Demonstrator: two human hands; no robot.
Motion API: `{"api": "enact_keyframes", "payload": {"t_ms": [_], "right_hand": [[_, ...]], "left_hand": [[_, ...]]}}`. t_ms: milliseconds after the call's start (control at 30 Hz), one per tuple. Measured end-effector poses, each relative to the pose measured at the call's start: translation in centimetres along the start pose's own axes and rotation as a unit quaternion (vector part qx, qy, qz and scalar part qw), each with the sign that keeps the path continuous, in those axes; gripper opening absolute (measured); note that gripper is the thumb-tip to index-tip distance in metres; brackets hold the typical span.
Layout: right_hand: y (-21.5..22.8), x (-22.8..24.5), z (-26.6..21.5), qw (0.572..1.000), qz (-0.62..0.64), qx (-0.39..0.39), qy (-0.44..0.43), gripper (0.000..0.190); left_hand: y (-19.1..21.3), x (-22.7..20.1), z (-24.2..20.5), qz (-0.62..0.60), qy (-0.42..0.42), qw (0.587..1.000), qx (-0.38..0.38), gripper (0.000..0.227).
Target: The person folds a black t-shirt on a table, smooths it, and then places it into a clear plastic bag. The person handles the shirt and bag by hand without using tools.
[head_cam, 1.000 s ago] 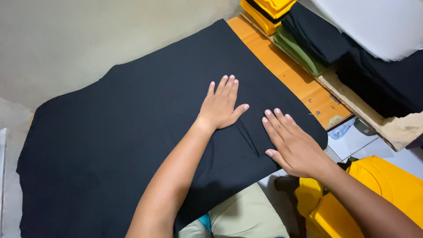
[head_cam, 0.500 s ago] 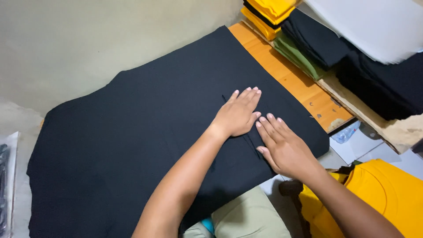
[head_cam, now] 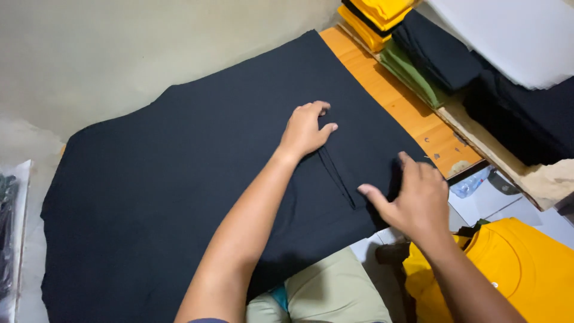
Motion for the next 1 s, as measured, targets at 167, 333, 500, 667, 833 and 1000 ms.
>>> {"api": "enact_keyframes", "payload": {"t_ms": [167,333,500,667,833,1000], "right_hand": [[0.0,1.6,1.4,0.98,0.028,0.164,-0.11,0.087],[-1.8,0.5,0.5,0.952,0.096,0.236,-0.168,0.077],[3.5,4.7,1.6,0.915,0.286,0.166,-0.232,0.093],[0.6,2.8,-0.6,0.907,0.342,0.13,-0.209,0.05],[-0.8,2.9,-2.3,0.928,0.249,0.158,-0.227,0.051],[-2.1,2.1,-1.7,0.907,0.317,0.119,-0.25,0.04]], "left_hand": [[-2.7,3.3,2.7,0.036,0.112,0.98,0.162,0.069],[-1.5,3.1,3.9,-0.02,0.158,0.955,0.251,0.066],[-1.3,2.1,4.4,-0.231,0.161,0.941,0.188,0.04],[-3.0,5.0,4.8,-0.251,0.137,0.937,0.199,0.037],[0.3,-0.1,4.2,-0.281,-0.012,0.904,0.321,0.022],[2.2,-0.2,3.9,-0.152,0.081,0.961,0.216,0.016]]}}
Point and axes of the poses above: each hand's wrist, its own z-axis towards the middle knuckle, its own y-axis out of the back of the hand, x = y × z, the point moved 6 cm from there along z, towards the middle knuckle, and after that the axes turned 7 degrees about -y, right-handed, at the moved point
